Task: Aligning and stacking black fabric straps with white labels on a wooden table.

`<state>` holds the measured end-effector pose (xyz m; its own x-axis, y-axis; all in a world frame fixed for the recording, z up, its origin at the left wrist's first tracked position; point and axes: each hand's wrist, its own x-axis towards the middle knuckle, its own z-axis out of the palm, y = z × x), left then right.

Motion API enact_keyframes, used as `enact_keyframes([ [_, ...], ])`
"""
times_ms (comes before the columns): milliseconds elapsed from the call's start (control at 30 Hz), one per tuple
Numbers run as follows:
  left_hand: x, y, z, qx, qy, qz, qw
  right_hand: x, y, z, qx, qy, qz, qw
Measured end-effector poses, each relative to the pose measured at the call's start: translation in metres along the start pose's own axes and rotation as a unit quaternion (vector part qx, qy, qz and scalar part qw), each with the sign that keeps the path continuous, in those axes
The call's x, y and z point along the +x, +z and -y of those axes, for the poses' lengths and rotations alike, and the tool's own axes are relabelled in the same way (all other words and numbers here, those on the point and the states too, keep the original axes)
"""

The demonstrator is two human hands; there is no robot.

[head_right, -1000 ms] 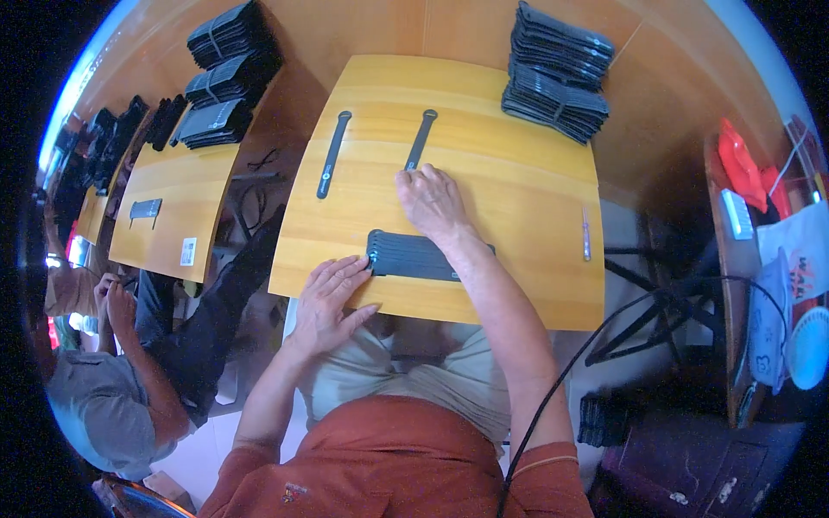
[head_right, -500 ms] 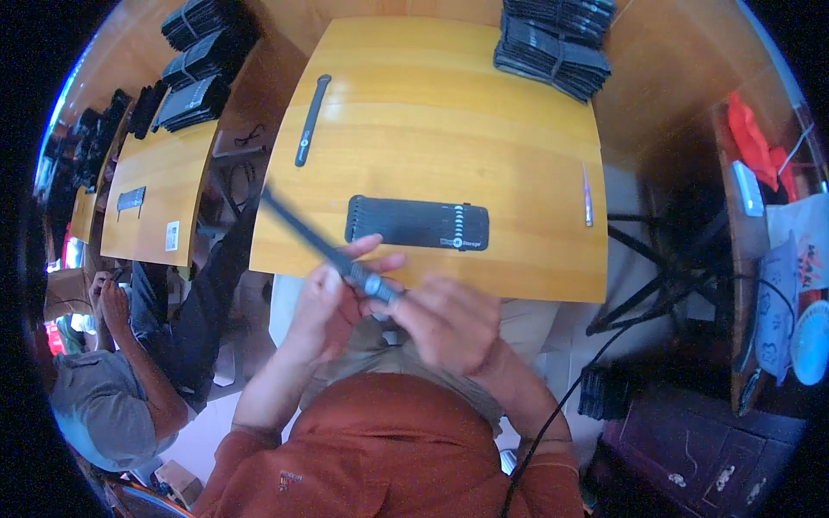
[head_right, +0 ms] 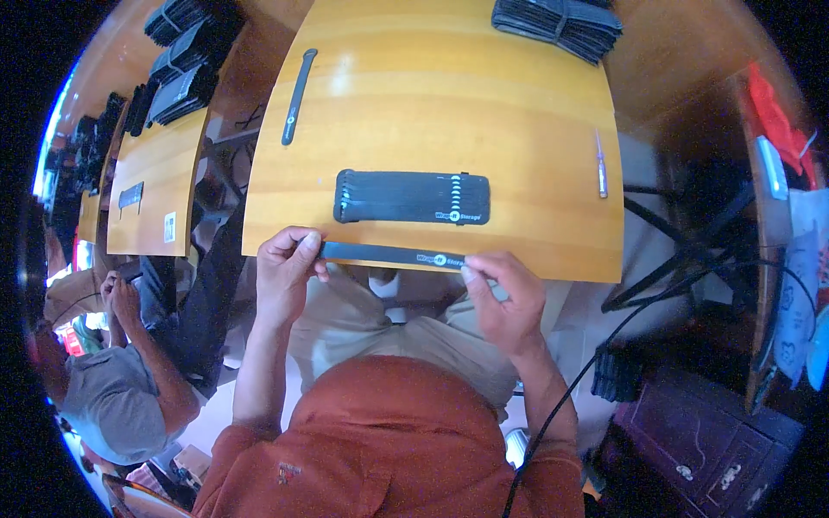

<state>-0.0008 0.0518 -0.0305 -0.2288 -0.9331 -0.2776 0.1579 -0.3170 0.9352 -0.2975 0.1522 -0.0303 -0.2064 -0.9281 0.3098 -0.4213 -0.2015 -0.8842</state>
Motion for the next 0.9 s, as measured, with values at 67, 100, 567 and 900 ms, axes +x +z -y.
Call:
enact_keyframes([
  [67,0.002,-0.001,0.001,0.016,0.006,-0.004,1.000,0.002,0.003,0.000,0.007,0.038,-0.015,0.999],
  [100,0.003,0.000,0.000,0.012,0.006,-0.003,1.000,0.004,0.004,-0.001,0.011,0.072,-0.030,0.997],
  [567,0.016,0.004,0.006,0.123,0.030,-0.046,0.991,0.017,0.008,-0.027,0.048,0.095,-0.057,0.993],
  [900,0.025,0.007,0.003,0.121,-0.015,-0.053,0.991,0.023,0.008,-0.031,-0.020,0.086,-0.061,0.994],
])
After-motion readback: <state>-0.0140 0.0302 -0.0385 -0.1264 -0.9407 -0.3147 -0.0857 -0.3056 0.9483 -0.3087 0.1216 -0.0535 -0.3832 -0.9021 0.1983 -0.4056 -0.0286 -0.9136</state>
